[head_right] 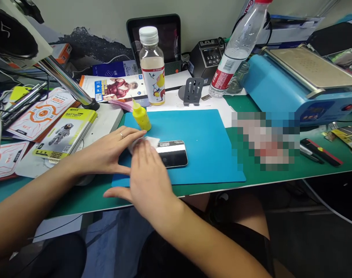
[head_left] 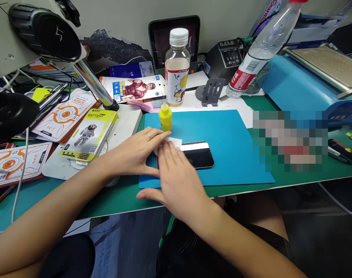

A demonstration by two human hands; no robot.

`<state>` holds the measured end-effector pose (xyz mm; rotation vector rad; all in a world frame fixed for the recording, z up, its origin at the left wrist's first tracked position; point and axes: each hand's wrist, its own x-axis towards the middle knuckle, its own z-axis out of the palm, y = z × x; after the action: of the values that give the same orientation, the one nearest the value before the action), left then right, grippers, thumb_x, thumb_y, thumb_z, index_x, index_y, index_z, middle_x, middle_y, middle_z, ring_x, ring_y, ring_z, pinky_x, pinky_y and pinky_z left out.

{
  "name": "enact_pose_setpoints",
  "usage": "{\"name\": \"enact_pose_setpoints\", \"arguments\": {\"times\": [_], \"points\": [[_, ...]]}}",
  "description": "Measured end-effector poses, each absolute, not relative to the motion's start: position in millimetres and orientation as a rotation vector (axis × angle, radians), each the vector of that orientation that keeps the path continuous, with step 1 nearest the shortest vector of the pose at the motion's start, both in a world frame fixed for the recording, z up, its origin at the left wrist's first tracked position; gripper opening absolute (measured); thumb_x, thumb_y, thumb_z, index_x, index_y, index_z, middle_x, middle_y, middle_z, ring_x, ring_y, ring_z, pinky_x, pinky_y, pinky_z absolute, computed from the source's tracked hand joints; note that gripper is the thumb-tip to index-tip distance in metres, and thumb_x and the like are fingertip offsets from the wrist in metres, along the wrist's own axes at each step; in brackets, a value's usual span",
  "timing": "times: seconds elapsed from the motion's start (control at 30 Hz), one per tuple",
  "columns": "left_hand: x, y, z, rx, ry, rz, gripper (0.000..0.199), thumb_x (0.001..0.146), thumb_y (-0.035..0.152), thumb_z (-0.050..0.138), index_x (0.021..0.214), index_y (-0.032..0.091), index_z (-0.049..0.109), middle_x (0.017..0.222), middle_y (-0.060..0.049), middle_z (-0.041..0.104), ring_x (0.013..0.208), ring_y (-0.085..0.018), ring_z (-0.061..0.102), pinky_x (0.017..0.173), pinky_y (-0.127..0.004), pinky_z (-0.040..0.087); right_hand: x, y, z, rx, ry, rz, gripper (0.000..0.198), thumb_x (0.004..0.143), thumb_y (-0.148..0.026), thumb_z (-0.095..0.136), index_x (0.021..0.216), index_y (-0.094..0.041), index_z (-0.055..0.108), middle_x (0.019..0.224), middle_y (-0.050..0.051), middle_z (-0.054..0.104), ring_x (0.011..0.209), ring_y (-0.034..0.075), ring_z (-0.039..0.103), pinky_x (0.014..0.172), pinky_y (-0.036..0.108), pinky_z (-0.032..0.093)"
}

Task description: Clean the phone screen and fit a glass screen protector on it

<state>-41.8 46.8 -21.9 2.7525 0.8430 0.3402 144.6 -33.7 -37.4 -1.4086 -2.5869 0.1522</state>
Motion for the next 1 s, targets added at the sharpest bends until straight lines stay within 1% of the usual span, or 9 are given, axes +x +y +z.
{"name": "enact_pose_setpoints", "arguments": {"times": [0.1, 0.2, 0.3, 0.4, 0.53, 0.63, 0.73, 0.87, 1.0], "points": [[-41.5, 46.5, -22.7, 2.773, 0.827, 0.343, 0.094, 0.088, 0.062, 0.072, 0.160, 0.017, 0.031, 0.144, -0.023, 0.055, 0.127, -0.038, 0.057, 0.105, -0.053, 0.052, 139.6, -42.4, -39.8, -1.300, -2.605, 0.131, 0.124, 0.083, -0.088, 0.039, 0.155, 0.013, 0.036, 0.164, 0.033, 0.035, 0.156, 0.038, 0.032, 0.130, 0.045, 0.026], [-41.9, 46.7, -22.9, 2.770, 0.835, 0.327, 0.097, 0.085, 0.071, 0.071, 0.157, 0.016, 0.036, 0.142, -0.023, 0.057, 0.125, -0.038, 0.058, 0.103, -0.053, 0.053, 161.9, -55.6, -43.7, -1.216, -2.603, 0.084, 0.116, 0.087, -0.085, 0.038, 0.154, 0.010, 0.041, 0.162, 0.031, 0.039, 0.155, 0.037, 0.036, 0.128, 0.046, 0.030], [-42.9, 47.0, -22.6, 2.758, 0.850, 0.305, 0.098, 0.081, 0.075, 0.072, 0.153, 0.015, 0.044, 0.139, -0.022, 0.060, 0.122, -0.038, 0.059, 0.103, -0.054, 0.053, 198.8, -61.2, -43.1, -1.267, -2.641, 0.079, 0.107, 0.091, -0.080, 0.042, 0.154, 0.006, 0.044, 0.163, 0.030, 0.039, 0.153, 0.038, 0.039, 0.126, 0.049, 0.036], [-43.4, 47.6, -21.6, 2.767, 0.825, 0.303, 0.089, 0.083, 0.071, 0.073, 0.150, 0.017, 0.050, 0.137, -0.020, 0.063, 0.121, -0.035, 0.060, 0.103, -0.050, 0.052, 227.4, -48.3, -38.1, -1.375, -2.614, -0.006, 0.096, 0.100, -0.071, 0.035, 0.153, 0.009, 0.043, 0.161, 0.033, 0.040, 0.152, 0.041, 0.041, 0.122, 0.057, 0.039], [-42.6, 48.5, -20.5, 2.775, 0.815, 0.308, 0.092, 0.084, 0.070, 0.072, 0.155, 0.019, 0.043, 0.137, -0.019, 0.063, 0.121, -0.035, 0.060, 0.103, -0.048, 0.051, 221.1, -24.7, -37.1, -1.451, -2.591, -0.043, 0.103, 0.099, -0.075, 0.030, 0.154, 0.011, 0.040, 0.162, 0.035, 0.037, 0.152, 0.043, 0.039, 0.122, 0.060, 0.037], [-42.8, 49.4, -21.1, 2.712, 0.741, 0.321, 0.100, 0.085, 0.067, 0.072, 0.164, 0.023, 0.028, 0.138, -0.019, 0.062, 0.120, -0.034, 0.061, 0.102, -0.047, 0.051, 187.9, -22.3, -40.9, -1.396, -2.592, -0.042, 0.112, 0.092, -0.082, 0.036, 0.153, 0.012, 0.041, 0.161, 0.035, 0.037, 0.152, 0.043, 0.038, 0.125, 0.056, 0.034], [-45.6, 51.1, -23.0, 2.701, 0.759, 0.365, 0.105, 0.085, 0.068, 0.073, 0.165, 0.020, 0.025, 0.136, -0.020, 0.061, 0.118, -0.034, 0.061, 0.099, -0.046, 0.052, 157.3, -30.7, -44.1, -1.320, -2.594, -0.013, 0.117, 0.088, -0.084, 0.039, 0.153, 0.013, 0.040, 0.160, 0.034, 0.039, 0.153, 0.042, 0.038, 0.126, 0.052, 0.033], [-48.6, 52.8, -25.0, 2.736, 0.754, 0.361, 0.108, 0.080, 0.073, 0.073, 0.162, 0.016, 0.032, 0.134, -0.023, 0.061, 0.118, -0.036, 0.061, 0.098, -0.049, 0.053, 159.9, -49.6, -44.8, -1.250, -2.608, -0.017, 0.106, 0.093, -0.078, 0.042, 0.154, 0.009, 0.041, 0.162, 0.030, 0.041, 0.153, 0.038, 0.040, 0.125, 0.048, 0.036], [-47.4, 52.4, -25.4, 2.774, 0.756, 0.353, 0.101, 0.079, 0.076, 0.071, 0.154, 0.015, 0.044, 0.134, -0.023, 0.062, 0.118, -0.037, 0.061, 0.098, -0.049, 0.053, 200.0, -63.5, -42.4, -1.221, -2.642, -0.046, 0.096, 0.097, -0.073, 0.041, 0.152, 0.006, 0.047, 0.161, 0.028, 0.044, 0.150, 0.037, 0.046, 0.120, 0.049, 0.044]]}}
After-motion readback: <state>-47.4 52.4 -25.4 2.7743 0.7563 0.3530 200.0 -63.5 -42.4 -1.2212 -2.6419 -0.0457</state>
